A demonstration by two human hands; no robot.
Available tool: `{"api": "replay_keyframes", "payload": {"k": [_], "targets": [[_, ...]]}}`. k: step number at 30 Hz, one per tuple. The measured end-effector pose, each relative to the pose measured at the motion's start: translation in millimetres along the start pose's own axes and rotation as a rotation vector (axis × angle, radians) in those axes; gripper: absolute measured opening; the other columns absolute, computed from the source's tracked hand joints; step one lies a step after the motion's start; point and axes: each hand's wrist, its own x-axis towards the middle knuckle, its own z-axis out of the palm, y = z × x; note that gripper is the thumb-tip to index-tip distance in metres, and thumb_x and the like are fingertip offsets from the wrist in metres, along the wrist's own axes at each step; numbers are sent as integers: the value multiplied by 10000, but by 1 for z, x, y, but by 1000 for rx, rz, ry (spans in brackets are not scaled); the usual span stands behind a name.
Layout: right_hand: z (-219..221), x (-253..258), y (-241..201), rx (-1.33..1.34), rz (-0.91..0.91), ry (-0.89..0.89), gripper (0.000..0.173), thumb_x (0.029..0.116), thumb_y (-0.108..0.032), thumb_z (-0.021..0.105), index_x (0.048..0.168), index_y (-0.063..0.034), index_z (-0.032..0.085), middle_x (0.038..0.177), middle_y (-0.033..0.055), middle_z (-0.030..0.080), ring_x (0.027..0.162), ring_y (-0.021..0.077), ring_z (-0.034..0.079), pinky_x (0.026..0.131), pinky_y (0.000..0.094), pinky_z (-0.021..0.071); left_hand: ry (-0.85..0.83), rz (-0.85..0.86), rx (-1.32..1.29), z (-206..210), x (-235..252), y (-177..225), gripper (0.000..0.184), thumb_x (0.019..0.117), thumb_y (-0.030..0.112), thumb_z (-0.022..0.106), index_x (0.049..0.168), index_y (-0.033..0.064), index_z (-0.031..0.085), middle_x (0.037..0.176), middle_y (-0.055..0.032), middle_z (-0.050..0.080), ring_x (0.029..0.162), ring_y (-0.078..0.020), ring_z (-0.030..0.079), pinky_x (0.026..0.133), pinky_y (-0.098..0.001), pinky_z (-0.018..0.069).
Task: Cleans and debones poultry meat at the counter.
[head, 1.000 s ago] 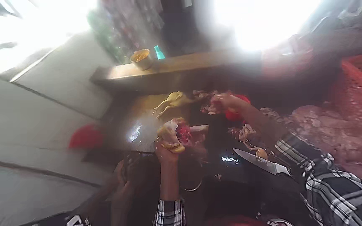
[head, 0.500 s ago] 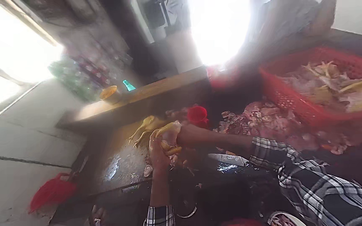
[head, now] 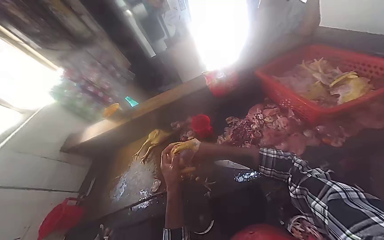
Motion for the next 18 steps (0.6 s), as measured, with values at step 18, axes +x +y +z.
{"api": "replay_keyframes", "payload": {"k": [18], "targets": [[33, 15, 21, -116, -37, 54, 395, 930, -304, 731, 1237, -60, 681, 1207, 146, 698, 1128, 261, 658, 1013, 536, 503, 23, -20, -25, -19, -17, 2, 415, 943, 149, 589, 1333, 8, 586, 1266, -100, 673, 1102, -175, 671, 903, -360, 593]]}}
